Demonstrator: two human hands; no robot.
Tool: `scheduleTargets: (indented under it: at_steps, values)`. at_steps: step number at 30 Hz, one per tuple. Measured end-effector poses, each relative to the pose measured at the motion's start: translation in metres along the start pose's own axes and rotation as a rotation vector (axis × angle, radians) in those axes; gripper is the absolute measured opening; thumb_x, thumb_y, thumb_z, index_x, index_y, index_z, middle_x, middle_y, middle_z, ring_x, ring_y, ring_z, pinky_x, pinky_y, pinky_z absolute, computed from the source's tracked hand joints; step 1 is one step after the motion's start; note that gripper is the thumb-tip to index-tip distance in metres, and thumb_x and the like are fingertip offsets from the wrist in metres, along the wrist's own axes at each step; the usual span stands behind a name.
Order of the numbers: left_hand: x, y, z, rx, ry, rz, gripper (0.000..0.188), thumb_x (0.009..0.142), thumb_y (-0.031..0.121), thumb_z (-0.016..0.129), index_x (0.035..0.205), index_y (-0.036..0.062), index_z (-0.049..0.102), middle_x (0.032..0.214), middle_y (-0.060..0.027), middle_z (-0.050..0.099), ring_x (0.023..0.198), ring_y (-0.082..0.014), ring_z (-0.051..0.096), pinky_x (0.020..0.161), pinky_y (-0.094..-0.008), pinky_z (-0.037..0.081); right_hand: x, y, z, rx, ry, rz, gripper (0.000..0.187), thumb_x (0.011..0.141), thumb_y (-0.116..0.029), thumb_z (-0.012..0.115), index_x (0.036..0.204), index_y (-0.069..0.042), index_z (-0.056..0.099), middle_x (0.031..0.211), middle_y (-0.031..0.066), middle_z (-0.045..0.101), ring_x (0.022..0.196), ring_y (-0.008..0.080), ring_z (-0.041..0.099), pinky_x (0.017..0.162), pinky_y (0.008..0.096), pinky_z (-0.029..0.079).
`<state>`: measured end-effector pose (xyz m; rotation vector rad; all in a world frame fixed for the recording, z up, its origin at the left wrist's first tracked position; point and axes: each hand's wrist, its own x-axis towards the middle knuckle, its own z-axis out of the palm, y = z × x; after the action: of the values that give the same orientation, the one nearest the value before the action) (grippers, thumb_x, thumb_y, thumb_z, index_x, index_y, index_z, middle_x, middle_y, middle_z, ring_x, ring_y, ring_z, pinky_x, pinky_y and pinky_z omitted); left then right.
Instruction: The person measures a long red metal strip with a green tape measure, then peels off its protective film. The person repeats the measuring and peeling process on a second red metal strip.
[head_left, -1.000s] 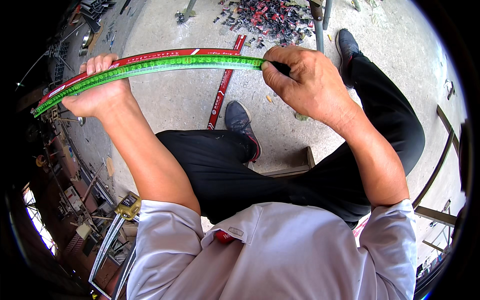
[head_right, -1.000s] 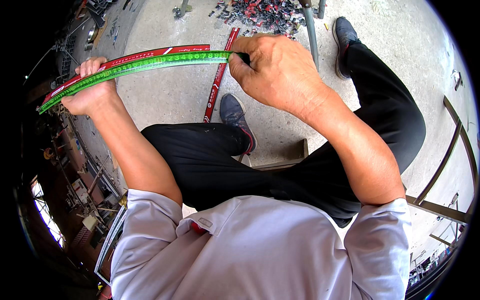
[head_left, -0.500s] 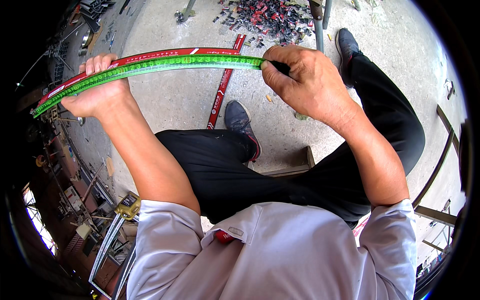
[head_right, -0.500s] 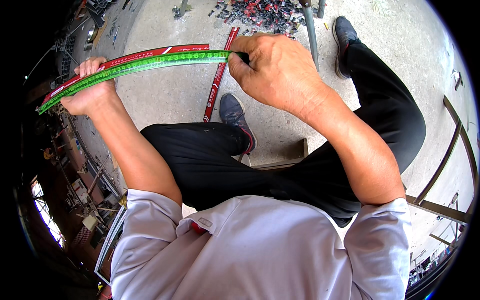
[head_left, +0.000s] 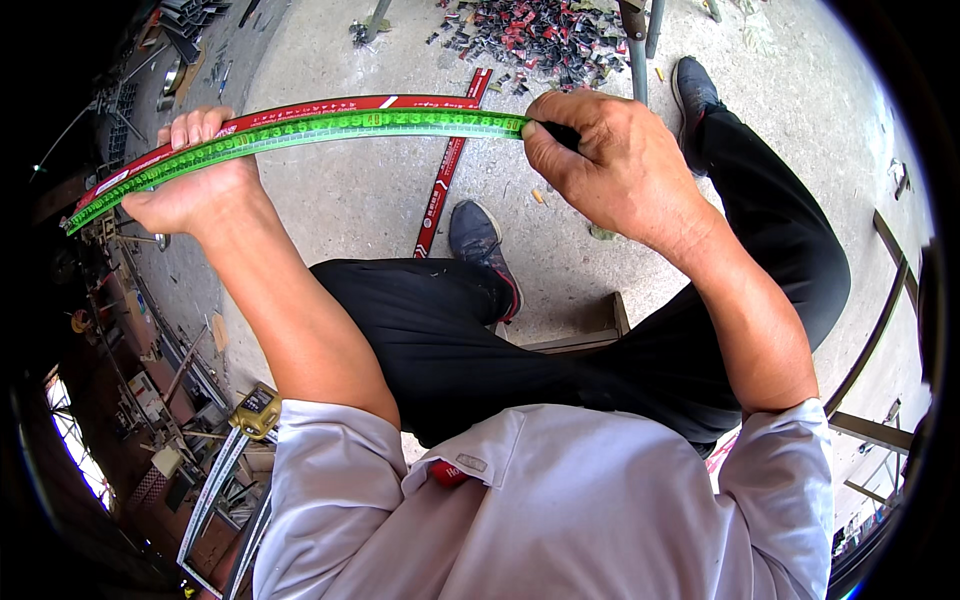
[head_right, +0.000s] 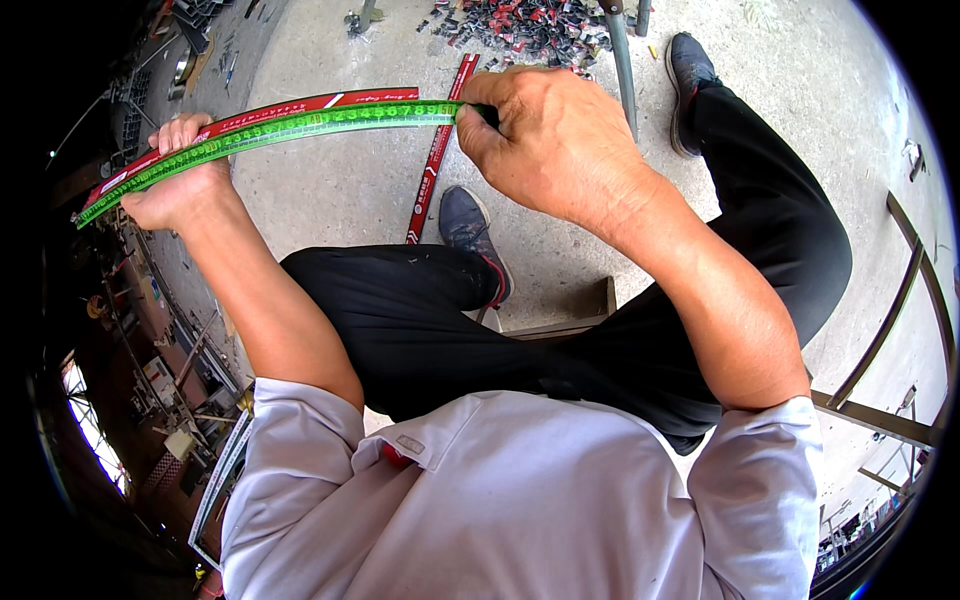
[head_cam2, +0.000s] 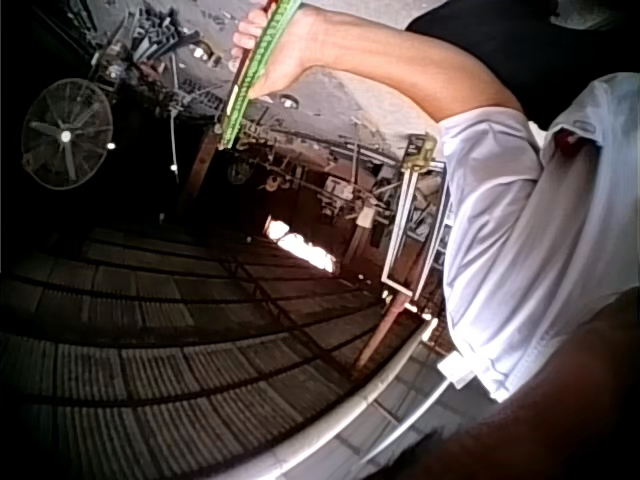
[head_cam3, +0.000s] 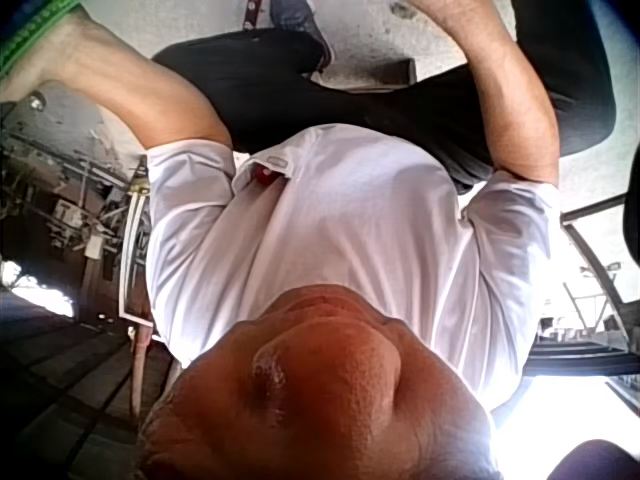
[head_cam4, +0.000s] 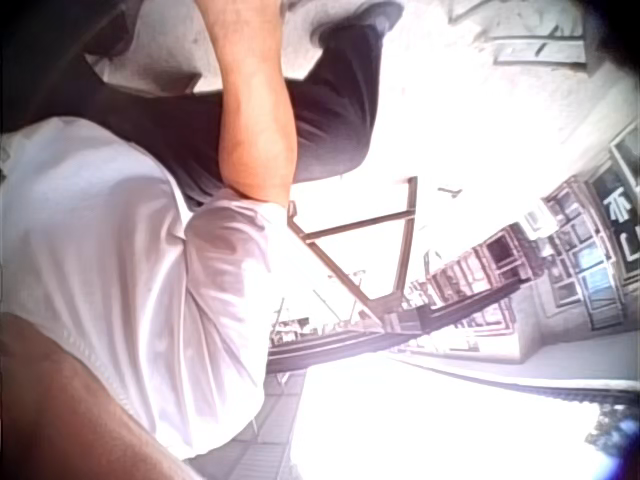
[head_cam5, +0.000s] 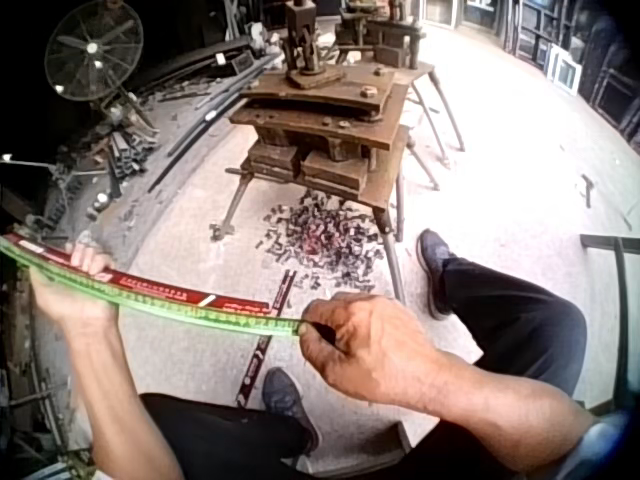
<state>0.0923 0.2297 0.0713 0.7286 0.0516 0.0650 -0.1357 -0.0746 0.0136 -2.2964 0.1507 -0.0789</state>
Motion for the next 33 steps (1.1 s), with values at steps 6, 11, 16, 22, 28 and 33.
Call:
scheduleTargets:
  at_steps: [6,11,16,22,28,33]
  values:
    - [0.001,0.000,-0.002,0.002,-0.014,-0.002,0.072,0.092,0.080,0.036,0.087,0.0090,0.042,0.068,-0.0052,0.037,0.058,-0.0192,0.039,0.053,-0.0345,0.036,0.000,0.000,-0.001,-0.003,-0.008,0.008,0.024,0.099,-0.028,0.071,0.110,-0.012,0.084,0.090,0.0169,0.079,0.080,0.0385,0.077,0.077,0.0478,0.063]
    - [0.001,-0.001,-0.001,0.004,-0.003,0.006,0.075,0.092,0.083,0.034,0.087,0.0090,0.042,0.068,-0.0054,0.037,0.058,-0.0189,0.038,0.053,-0.0344,0.035,0.000,0.000,-0.001,0.011,-0.014,0.015,0.024,0.099,-0.029,0.070,0.111,-0.012,0.083,0.094,0.0177,0.079,0.084,0.0397,0.076,0.079,0.0482,0.062]
    - [0.000,-0.001,-0.001,-0.035,-0.025,-0.021,0.067,0.091,0.076,0.039,0.083,0.0096,0.040,0.069,-0.0061,0.038,0.062,-0.0202,0.038,0.055,-0.0356,0.035,-0.001,0.000,0.000,0.024,-0.007,0.019,0.024,0.099,-0.028,0.070,0.110,-0.011,0.083,0.095,0.0183,0.078,0.085,0.0412,0.075,0.078,0.0496,0.061]
    - [0.005,0.002,-0.008,-0.037,-0.058,-0.037,0.070,0.088,0.078,0.044,0.090,0.0076,0.042,0.071,-0.0055,0.038,0.061,-0.0201,0.038,0.056,-0.0359,0.036,-0.001,0.000,-0.001,0.033,-0.004,0.015,0.024,0.099,-0.028,0.070,0.110,-0.011,0.083,0.093,0.0186,0.078,0.084,0.0413,0.075,0.078,0.0499,0.060]
    - [-0.002,0.004,-0.007,0.042,-0.020,0.000,0.065,0.092,0.073,0.043,0.091,0.0074,0.042,0.077,-0.0066,0.041,0.066,-0.0209,0.040,0.058,-0.0358,0.037,-0.002,0.000,0.000,0.052,-0.025,0.031,0.025,0.099,-0.029,0.070,0.110,-0.010,0.082,0.081,0.0186,0.075,0.078,0.0409,0.074,0.074,0.0488,0.059]
    - [0.001,-0.010,-0.010,0.173,-0.133,0.088,0.062,0.103,0.066,0.040,0.097,0.0046,0.046,0.081,-0.0087,0.044,0.070,-0.0229,0.042,0.063,-0.0381,0.041,-0.001,0.004,-0.006,0.197,-0.088,0.187,0.025,0.101,-0.029,0.070,0.107,-0.008,0.080,0.070,0.0131,0.072,0.065,0.0295,0.071,0.067,0.0422,0.056]
